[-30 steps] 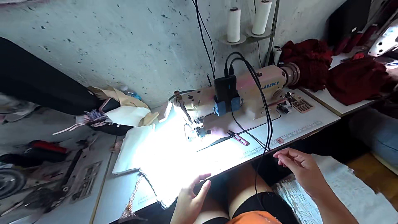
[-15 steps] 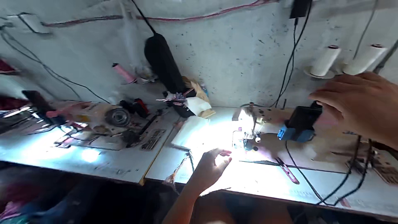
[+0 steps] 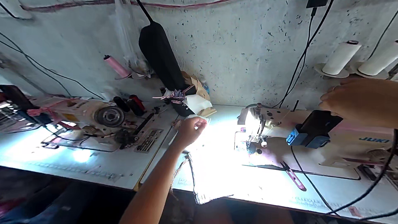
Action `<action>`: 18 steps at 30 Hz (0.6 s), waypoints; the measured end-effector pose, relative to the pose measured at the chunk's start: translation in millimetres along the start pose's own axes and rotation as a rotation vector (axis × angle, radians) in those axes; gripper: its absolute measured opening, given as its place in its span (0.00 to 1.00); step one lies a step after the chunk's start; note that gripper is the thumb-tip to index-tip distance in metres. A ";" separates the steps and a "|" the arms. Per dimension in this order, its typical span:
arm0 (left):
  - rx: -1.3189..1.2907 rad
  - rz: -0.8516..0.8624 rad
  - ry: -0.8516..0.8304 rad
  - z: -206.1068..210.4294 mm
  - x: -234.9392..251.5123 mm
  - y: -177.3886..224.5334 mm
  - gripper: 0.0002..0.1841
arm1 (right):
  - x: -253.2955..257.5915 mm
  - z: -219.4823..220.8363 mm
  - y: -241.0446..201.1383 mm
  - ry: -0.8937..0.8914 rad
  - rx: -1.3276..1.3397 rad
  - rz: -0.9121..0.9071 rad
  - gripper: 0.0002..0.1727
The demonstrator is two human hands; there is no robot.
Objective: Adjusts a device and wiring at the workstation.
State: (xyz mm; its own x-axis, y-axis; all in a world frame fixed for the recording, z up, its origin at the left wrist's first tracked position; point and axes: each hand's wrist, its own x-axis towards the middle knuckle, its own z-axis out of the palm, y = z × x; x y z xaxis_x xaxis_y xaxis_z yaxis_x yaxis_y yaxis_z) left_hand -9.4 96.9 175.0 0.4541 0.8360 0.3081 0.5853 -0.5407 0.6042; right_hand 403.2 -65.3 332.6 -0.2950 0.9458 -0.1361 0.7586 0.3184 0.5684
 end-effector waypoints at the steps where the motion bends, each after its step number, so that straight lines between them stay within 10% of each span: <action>1: 0.023 0.013 0.016 -3.4 16.3 -8.4 0.13 | -0.1 2.1 1.7 0.011 0.008 -0.012 0.05; 18: 0.448 -0.350 0.254 -25.9 159.2 -55.6 0.25 | 1.3 22.7 31.8 0.167 0.160 -0.185 0.09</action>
State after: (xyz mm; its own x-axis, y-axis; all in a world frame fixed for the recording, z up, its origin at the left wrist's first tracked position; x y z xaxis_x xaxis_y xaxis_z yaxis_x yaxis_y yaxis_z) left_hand 13.0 262.4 209.6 0.0428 0.9374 0.3456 0.9204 -0.1715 0.3513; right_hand 440.1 -52.5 332.0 -0.5182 0.8512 -0.0829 0.7609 0.5031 0.4098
